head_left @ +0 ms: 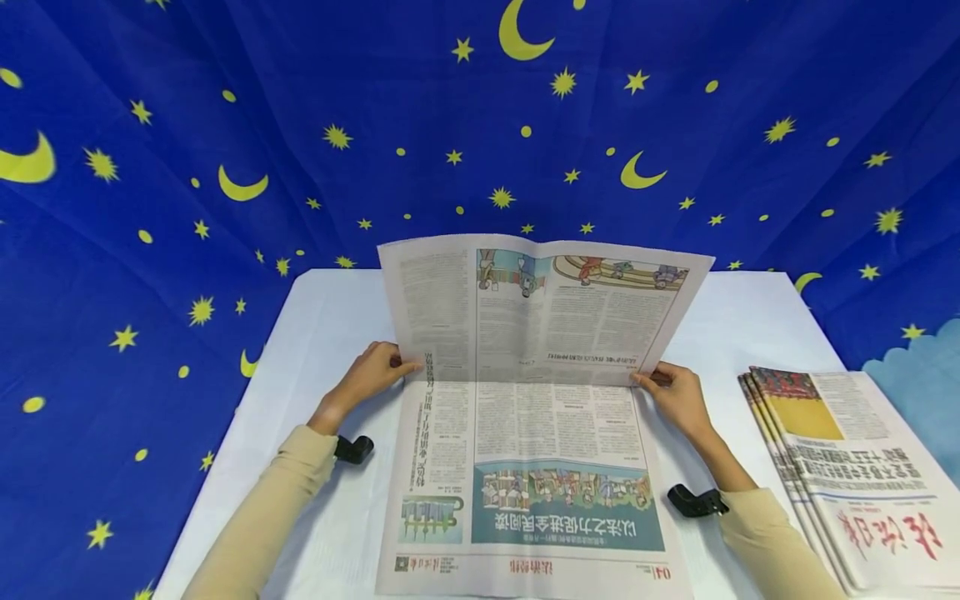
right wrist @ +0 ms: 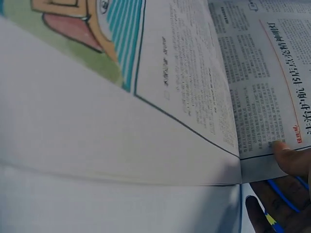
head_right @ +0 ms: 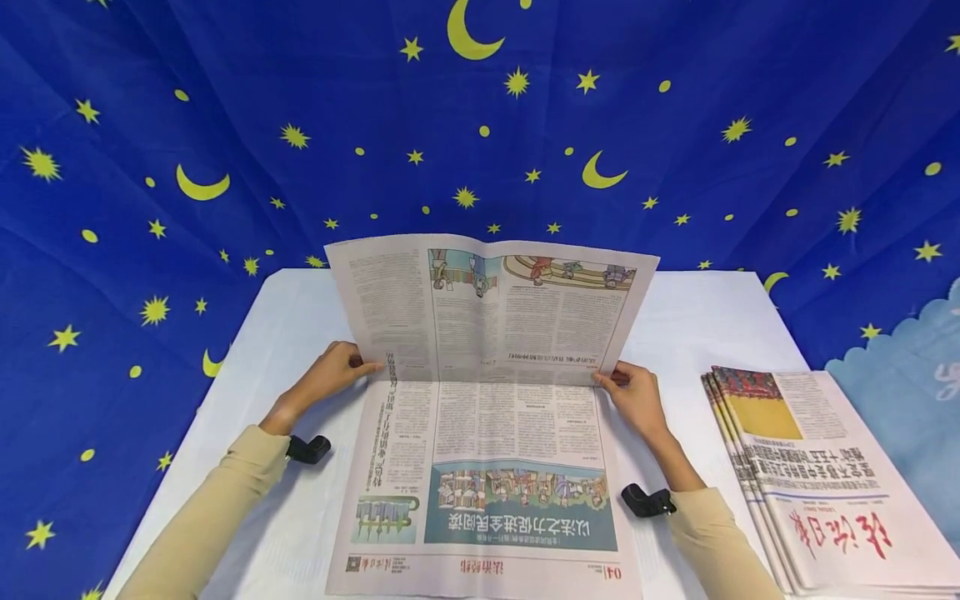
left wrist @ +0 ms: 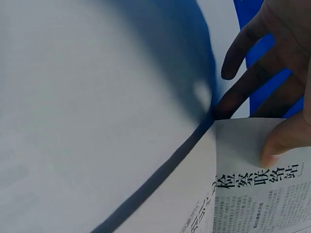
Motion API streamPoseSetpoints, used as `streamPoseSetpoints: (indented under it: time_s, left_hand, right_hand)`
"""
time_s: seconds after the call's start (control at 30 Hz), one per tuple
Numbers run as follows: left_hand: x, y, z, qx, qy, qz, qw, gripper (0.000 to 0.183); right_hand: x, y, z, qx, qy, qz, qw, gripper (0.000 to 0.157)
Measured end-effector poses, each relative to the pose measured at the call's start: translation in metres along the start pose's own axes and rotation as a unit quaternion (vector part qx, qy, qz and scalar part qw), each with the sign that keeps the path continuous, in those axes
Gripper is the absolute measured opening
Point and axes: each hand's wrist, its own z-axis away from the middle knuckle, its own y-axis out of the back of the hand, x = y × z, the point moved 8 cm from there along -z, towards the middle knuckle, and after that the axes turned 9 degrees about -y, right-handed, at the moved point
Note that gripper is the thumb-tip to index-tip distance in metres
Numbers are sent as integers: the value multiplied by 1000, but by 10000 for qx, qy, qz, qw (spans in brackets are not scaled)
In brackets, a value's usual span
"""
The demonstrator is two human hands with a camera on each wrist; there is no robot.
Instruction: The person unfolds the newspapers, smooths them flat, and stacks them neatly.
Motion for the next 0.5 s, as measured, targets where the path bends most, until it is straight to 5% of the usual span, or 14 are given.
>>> streamPoseSetpoints:
  time_s: [0.5]
  left_hand:
    - [-4, -3, 2, 20, 282, -367, 9989, 28]
  right_hand:
    - [7, -5, -7, -40, -308, -3, 9995, 25]
